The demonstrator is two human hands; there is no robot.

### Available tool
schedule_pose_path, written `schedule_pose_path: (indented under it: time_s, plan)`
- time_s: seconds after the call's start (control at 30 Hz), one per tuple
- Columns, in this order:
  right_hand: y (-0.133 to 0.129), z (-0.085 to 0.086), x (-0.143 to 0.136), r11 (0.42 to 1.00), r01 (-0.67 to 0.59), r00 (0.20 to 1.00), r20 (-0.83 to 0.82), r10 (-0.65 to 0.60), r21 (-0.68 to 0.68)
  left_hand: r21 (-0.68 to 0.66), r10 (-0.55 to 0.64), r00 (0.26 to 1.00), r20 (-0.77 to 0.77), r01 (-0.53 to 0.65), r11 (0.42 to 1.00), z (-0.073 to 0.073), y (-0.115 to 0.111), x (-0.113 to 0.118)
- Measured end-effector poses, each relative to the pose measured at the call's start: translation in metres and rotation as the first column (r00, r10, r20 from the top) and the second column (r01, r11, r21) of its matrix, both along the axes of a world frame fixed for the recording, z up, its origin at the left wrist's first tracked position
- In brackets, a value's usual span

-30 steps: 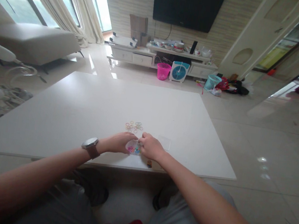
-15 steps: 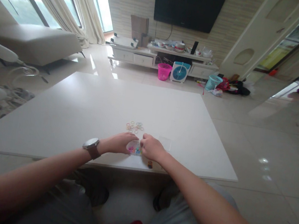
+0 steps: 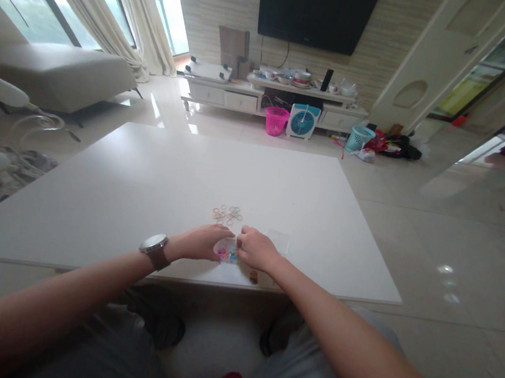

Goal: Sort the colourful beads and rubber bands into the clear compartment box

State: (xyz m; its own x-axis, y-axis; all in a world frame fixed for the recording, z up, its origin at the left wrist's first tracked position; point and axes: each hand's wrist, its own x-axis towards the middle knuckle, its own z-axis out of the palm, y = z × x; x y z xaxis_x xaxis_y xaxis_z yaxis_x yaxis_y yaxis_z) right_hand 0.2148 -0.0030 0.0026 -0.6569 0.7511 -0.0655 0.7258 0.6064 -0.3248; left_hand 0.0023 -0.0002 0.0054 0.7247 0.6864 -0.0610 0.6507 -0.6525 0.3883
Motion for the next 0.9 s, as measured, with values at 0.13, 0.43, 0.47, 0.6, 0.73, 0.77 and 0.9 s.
schedule_pose_path:
  time_s: [0.13,0.43,0.47,0.6,0.73,0.77,0.9]
  plan:
    - [0.0029,-0.0027,0.0008,1.000,0.012,0.999,-0.043,-0.012,0.006,-0.001,0.003,1.000,-0.005,-0.003,1.000,0.0002,-0.0003,0.0002]
    - [0.0022,-0.0039,-0.0003,0.999,0.006,1.000,-0.005,-0.006,0.034,-0.008,-0.008,1.000,-0.014,0.008,1.000,0.0018,-0.0024,0.0030]
    - [0.0023,-0.0043,-0.0002,0.999,0.005,1.000,-0.001,-0.005,0.034,-0.012,-0.008,1.000,-0.012,0.008,1.000,0.0019,-0.0026,0.0033]
    - [0.0031,-0.0060,0.0009,1.000,-0.005,1.000,-0.012,0.005,0.012,-0.009,-0.011,1.000,-0.018,0.010,1.000,0.0020,-0.0032,0.0041]
    - [0.0034,-0.0075,0.0018,0.998,-0.043,0.998,-0.043,0.042,-0.039,0.004,-0.012,1.000,-0.020,0.012,1.000,0.0015,-0.0034,0.0042]
    - [0.0033,-0.0078,0.0020,0.998,-0.042,0.998,-0.046,0.040,-0.044,0.004,-0.011,1.000,-0.022,0.011,1.000,0.0015,-0.0036,0.0042]
    - [0.0033,-0.0073,0.0027,0.997,-0.044,0.998,-0.047,0.041,-0.062,0.004,-0.008,0.999,-0.033,0.008,1.000,0.0024,-0.0041,0.0045]
